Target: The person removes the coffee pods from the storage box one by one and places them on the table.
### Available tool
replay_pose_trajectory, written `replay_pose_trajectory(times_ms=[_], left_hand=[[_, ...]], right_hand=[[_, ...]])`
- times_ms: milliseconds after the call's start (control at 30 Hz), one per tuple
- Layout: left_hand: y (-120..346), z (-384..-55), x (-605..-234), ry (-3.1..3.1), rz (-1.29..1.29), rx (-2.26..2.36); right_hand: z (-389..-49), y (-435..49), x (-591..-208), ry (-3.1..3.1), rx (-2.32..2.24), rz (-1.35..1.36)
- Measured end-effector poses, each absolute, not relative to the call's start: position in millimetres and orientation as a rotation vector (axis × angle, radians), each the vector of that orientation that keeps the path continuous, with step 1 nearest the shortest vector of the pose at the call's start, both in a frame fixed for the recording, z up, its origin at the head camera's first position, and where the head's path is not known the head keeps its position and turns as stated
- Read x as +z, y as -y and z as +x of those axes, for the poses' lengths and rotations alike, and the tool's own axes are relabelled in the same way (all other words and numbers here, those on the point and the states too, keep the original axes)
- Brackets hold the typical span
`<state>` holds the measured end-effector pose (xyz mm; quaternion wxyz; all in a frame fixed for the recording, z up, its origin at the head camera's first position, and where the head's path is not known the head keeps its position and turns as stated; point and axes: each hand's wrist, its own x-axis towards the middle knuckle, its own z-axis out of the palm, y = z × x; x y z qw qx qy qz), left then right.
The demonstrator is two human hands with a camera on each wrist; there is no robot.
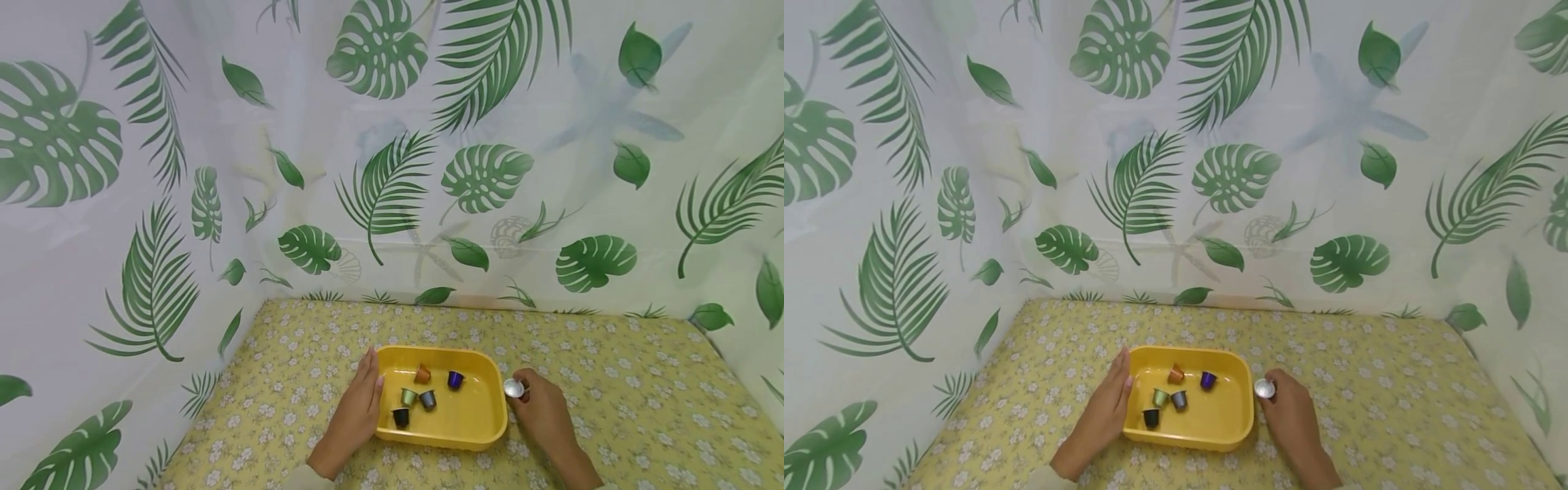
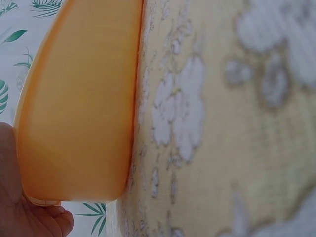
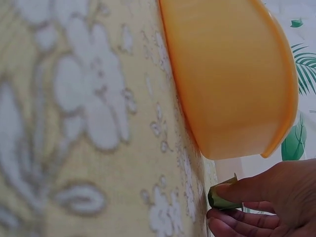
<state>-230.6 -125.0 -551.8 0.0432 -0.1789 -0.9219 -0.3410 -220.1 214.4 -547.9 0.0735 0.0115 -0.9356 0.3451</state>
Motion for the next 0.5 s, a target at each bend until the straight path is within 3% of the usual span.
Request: replay_pose_trajectory(times_ms=[500], left_hand=[[125.3, -231.2, -552.0, 2.811, -0.552, -1.051]], right_hand=[[-218.4, -212.5, -544.9, 2.838, 1.016, 0.086]])
